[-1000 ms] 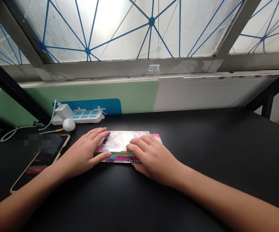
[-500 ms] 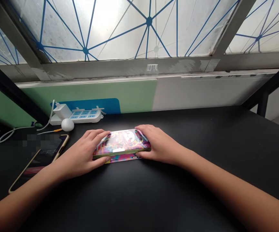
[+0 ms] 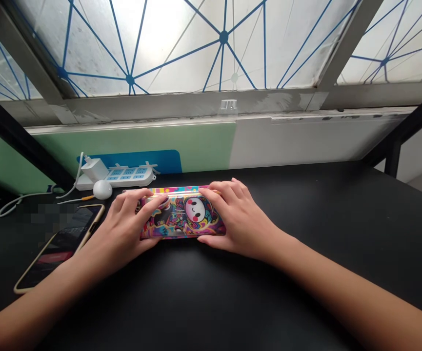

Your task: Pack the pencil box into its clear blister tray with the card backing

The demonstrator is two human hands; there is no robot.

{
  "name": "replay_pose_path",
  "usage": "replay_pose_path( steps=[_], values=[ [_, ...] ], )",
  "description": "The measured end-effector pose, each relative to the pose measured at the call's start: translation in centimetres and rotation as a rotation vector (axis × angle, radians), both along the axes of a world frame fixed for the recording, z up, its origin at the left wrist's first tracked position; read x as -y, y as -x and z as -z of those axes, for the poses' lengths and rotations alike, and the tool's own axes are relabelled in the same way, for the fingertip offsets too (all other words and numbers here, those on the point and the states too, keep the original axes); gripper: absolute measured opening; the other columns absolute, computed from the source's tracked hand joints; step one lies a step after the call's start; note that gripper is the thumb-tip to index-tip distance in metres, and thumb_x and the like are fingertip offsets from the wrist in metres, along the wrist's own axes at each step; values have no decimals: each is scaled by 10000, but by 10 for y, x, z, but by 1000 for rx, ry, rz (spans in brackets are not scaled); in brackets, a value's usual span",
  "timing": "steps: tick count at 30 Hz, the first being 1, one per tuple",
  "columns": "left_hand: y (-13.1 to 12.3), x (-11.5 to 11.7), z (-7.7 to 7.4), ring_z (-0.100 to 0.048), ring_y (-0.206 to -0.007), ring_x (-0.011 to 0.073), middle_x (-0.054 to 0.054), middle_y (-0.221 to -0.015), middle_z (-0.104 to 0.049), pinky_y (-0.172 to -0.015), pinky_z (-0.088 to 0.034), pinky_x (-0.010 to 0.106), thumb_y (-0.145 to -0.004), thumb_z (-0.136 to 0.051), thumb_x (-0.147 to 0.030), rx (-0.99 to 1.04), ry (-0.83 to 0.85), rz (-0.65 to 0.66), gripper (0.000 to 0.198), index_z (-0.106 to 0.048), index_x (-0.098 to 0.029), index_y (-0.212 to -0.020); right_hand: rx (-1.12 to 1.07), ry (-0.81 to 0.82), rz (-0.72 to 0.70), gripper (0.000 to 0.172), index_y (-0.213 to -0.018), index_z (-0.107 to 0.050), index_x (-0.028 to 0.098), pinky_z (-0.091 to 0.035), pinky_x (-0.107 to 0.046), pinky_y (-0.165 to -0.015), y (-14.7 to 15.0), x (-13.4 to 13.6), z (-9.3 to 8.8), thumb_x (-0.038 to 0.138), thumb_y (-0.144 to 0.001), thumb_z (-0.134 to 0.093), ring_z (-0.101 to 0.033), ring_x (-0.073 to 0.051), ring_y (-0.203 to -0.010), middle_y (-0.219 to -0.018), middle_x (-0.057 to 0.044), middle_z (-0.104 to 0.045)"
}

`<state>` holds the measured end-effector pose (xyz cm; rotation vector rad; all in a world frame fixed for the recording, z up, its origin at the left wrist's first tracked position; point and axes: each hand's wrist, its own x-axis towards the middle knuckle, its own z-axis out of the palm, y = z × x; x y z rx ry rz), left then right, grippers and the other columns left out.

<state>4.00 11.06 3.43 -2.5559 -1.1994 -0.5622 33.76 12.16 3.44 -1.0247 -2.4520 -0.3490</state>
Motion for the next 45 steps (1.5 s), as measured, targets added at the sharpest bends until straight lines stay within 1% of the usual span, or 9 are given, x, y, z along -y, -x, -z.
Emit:
replay_pose_path(
  steps=[4,9,13,19,22,25,30,41,45],
  values=[
    [-2,4,-4,-462,-1241,373,186,-1328,-480,-1137,-354,624,-834,-791,-306,-51,-132,12,762,-432,-222,-1501,4,-32,21,746,-1441,-415,163,-283,-619,-1176,1,5,-6,526,-862,-714,-473,-388,-1382,-1480,-229,-523],
    [-1,0,-6,-449,-1316,420,231,-1395,-505,-1180,-250,662,-873,-672,-634,-29,-164,11,832,-419,-147,-1499,-11,-87,-21,718,-1348,-485,145,-392,-586,-1096,1,6,-9,575,-833,-741,-570,-383,-1245,-1319,-215,-629],
    [3,-2,-13,-493,-1339,399,225,-1448,-532,-1179,-249,643,-950,-630,-529,37,-173,-49,719,-371,-149,-1503,-39,-149,-33,717,-1350,-483,169,-452,-586,-1001,2,11,-8,606,-835,-725,-551,-407,-1192,-1221,-198,-628],
    [4,6,-18,-678,-978,301,113,-1053,-713,-1065,-428,524,-966,-653,-428,-36,-228,80,489,-513,-190,-1370,-142,-192,54,777,-1556,-297,278,-510,-454,-873,7,25,-10,363,-906,-714,-627,-315,-991,-1122,-121,-637],
    [-1,11,-17,-694,-866,256,77,-987,-733,-1003,-472,495,-1018,-567,-335,-105,-226,119,226,-616,-199,-1191,-82,-204,0,576,-1446,-466,248,-520,-417,-807,12,29,-9,284,-917,-690,-656,-280,-897,-1052,-102,-675],
    [-6,14,-16,-712,-864,258,91,-1022,-751,-998,-481,514,-1017,-551,-301,-125,-174,85,166,-644,-179,-1079,-9,-204,-88,332,-1263,-585,190,-526,-427,-823,18,29,-7,218,-937,-643,-686,-270,-885,-1063,-109,-731],
    [-8,19,-18,-715,-940,306,120,-1096,-751,-997,-491,566,-987,-593,-321,-199,-76,46,200,-662,-167,-1095,13,-166,-120,196,-1160,-620,170,-550,-414,-887,24,28,-3,165,-972,-566,-714,-272,-1011,-1095,-111,-768],
    [-10,15,-18,-663,-1063,341,155,-1202,-700,-986,-488,547,-967,-615,-362,-272,109,22,300,-666,-167,-1189,93,-45,-113,284,-1244,-664,177,-573,-473,-937,29,25,11,212,-983,-555,-693,-315,-1121,-1212,-130,-745],
    [-7,11,-13,-553,-1287,403,186,-1417,-601,-1097,-375,646,-925,-636,-573,-203,173,20,649,-532,-188,-1436,91,20,-122,462,-1404,-572,140,-532,-548,-1019,30,25,12,299,-971,-592,-611,-364,-1275,-1384,-188,-654]
  ],
)
